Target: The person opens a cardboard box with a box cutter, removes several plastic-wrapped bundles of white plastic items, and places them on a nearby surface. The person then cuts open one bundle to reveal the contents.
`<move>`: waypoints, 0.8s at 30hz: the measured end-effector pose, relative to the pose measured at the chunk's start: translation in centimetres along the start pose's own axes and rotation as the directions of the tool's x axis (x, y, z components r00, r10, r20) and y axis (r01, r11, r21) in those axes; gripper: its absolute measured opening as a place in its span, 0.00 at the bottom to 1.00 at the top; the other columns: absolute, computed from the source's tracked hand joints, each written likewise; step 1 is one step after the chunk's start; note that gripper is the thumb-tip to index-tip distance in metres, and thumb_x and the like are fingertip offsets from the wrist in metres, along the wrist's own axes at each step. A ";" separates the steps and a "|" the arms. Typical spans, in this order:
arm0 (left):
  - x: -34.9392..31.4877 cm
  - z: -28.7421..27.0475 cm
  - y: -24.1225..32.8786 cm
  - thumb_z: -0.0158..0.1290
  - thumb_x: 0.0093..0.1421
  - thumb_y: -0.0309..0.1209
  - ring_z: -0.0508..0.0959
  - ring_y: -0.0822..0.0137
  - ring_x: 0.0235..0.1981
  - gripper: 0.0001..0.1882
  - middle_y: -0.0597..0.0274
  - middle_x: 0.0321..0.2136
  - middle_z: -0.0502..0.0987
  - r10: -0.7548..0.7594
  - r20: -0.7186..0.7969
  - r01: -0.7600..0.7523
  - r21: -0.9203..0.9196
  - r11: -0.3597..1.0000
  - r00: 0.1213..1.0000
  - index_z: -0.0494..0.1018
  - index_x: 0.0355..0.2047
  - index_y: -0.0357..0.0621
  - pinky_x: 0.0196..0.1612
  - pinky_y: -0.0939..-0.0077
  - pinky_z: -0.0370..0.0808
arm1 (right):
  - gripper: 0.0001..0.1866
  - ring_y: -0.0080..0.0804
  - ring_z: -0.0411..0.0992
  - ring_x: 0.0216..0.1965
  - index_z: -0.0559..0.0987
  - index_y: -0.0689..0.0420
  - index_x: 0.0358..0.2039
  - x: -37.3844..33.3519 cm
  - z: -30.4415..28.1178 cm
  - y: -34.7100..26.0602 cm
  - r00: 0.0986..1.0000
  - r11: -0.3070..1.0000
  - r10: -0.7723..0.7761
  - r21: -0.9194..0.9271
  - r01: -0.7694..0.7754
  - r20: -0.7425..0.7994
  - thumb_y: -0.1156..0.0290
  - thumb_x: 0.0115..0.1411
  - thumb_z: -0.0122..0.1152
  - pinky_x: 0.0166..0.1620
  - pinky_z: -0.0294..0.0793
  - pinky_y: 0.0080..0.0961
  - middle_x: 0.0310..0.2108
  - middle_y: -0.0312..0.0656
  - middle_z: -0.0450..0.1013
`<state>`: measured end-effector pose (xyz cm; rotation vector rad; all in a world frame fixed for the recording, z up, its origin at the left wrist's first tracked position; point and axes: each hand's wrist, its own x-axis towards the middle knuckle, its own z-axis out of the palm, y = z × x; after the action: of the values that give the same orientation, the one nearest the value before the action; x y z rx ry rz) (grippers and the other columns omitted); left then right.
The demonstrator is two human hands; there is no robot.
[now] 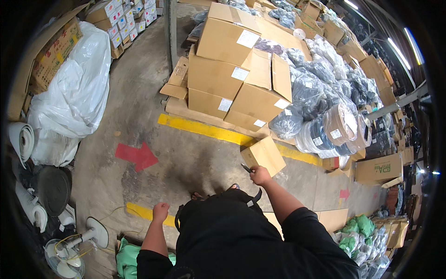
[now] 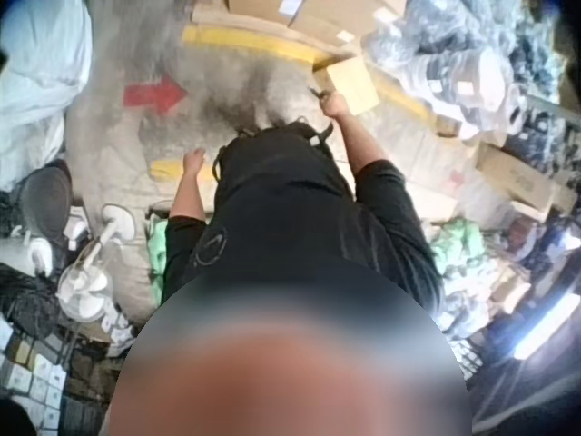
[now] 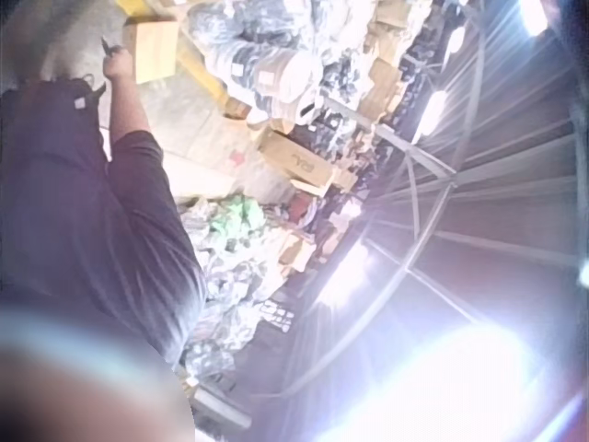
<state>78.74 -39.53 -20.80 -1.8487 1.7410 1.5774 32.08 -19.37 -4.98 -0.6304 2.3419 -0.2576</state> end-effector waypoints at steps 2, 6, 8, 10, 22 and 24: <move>0.8 -0.5 1.6 0.58 0.58 0.40 0.81 0.54 0.40 0.20 0.49 0.37 0.82 0.080 -0.022 -0.080 -0.006 0.997 0.997 0.79 0.43 0.36 0.45 0.65 0.76 | 0.18 0.52 0.76 0.45 0.82 0.54 0.44 -0.6 0.1 2.2 1.000 0.999 0.008 -0.044 -0.009 -0.017 0.67 0.53 0.55 0.52 0.74 0.41 0.40 0.56 0.78; 1.9 -1.9 4.9 0.57 0.59 0.40 0.81 0.54 0.42 0.20 0.48 0.40 0.81 0.157 -0.003 -0.155 0.126 0.980 0.988 0.78 0.45 0.36 0.47 0.64 0.75 | 0.18 0.50 0.77 0.44 0.82 0.54 0.44 -2.1 0.3 5.3 0.974 0.974 0.226 -0.028 -0.226 0.026 0.68 0.53 0.54 0.51 0.75 0.39 0.38 0.55 0.79; 2.2 -2.4 5.7 0.57 0.59 0.40 0.81 0.54 0.43 0.21 0.48 0.41 0.81 0.169 0.013 -0.169 0.124 0.978 0.986 0.78 0.46 0.36 0.48 0.64 0.75 | 0.18 0.49 0.77 0.44 0.82 0.54 0.45 -2.6 0.4 6.1 0.931 0.937 0.332 0.058 -0.344 0.150 0.67 0.53 0.54 0.51 0.75 0.39 0.39 0.55 0.79; 2.4 -2.5 6.0 0.57 0.59 0.40 0.81 0.54 0.43 0.21 0.48 0.41 0.81 0.174 0.021 -0.175 0.140 0.974 0.985 0.78 0.46 0.36 0.48 0.64 0.75 | 0.19 0.50 0.77 0.46 0.82 0.56 0.45 -3.1 0.9 6.6 0.907 0.906 0.371 0.137 -0.401 0.201 0.67 0.52 0.55 0.51 0.75 0.39 0.41 0.57 0.78; 3.3 -1.5 4.3 0.57 0.59 0.40 0.81 0.58 0.37 0.21 0.50 0.38 0.81 0.174 0.033 -0.177 0.179 0.968 0.984 0.77 0.47 0.36 0.42 0.67 0.75 | 0.22 0.53 0.75 0.49 0.81 0.55 0.48 -3.7 0.7 5.3 0.987 0.985 0.162 0.067 -0.161 -0.019 0.69 0.51 0.54 0.55 0.72 0.40 0.43 0.59 0.77; 3.2 -1.3 4.0 0.57 0.60 0.37 0.81 0.66 0.25 0.20 0.53 0.32 0.82 0.273 -0.013 -0.266 0.178 0.947 0.962 0.76 0.47 0.33 0.31 0.71 0.77 | 0.21 0.53 0.75 0.48 0.80 0.55 0.48 -4.1 0.0 4.4 0.994 0.995 0.097 0.027 -0.096 -0.046 0.70 0.52 0.52 0.55 0.72 0.40 0.43 0.58 0.77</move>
<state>75.49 -43.73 -20.53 -1.6242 2.1504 1.4257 33.14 -13.46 -4.15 -0.5025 2.4031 -0.2594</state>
